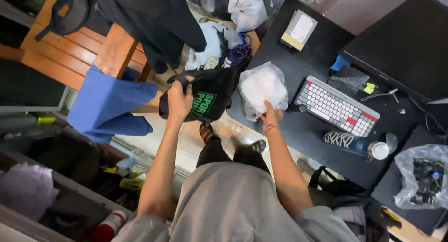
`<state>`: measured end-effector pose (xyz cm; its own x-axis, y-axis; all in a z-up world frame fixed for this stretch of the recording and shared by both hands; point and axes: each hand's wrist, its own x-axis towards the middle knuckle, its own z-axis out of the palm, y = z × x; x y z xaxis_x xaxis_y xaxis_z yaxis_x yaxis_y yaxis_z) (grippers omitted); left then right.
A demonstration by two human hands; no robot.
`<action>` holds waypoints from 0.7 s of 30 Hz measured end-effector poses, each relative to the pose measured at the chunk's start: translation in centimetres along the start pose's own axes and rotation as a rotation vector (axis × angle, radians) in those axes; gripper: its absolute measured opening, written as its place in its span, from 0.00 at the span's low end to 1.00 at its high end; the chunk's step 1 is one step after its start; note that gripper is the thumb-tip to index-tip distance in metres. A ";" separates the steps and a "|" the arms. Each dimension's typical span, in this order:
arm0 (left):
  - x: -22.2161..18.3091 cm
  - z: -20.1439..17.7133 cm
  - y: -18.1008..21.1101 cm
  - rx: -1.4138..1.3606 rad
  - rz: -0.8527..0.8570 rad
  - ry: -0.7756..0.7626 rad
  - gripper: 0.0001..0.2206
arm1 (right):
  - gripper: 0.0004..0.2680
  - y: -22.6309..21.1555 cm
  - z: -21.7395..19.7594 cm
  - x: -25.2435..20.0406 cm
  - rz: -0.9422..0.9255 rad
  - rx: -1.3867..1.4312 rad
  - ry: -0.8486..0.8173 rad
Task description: Cleaning a computer keyboard with a brush, repositioning a PC case, and organizing cables on a workbench.
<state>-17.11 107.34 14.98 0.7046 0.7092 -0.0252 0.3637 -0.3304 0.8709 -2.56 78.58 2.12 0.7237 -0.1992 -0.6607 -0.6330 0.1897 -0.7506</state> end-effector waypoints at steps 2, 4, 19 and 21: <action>1.2 0.2 -0.2 -0.002 0.007 -0.014 0.10 | 0.44 -2.2 0.5 -3.4 -0.022 -0.040 0.001; 2.7 0.7 -0.8 -0.003 0.018 -0.018 0.11 | 0.46 -4.6 1.2 -5.9 -0.046 -0.080 -0.008; 0.7 5.7 7.1 -0.083 0.230 -0.207 0.14 | 0.28 -6.1 7.9 -3.6 0.074 -0.437 -0.495; -0.4 5.6 9.7 -0.060 0.229 -0.302 0.09 | 0.29 -5.5 10.4 -6.4 -0.174 -0.466 -0.381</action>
<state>-10.44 100.33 20.69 0.9145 0.4029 0.0372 0.1465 -0.4154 0.8978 -0.84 88.81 10.61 0.8197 0.1840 -0.5424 -0.4880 -0.2713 -0.8296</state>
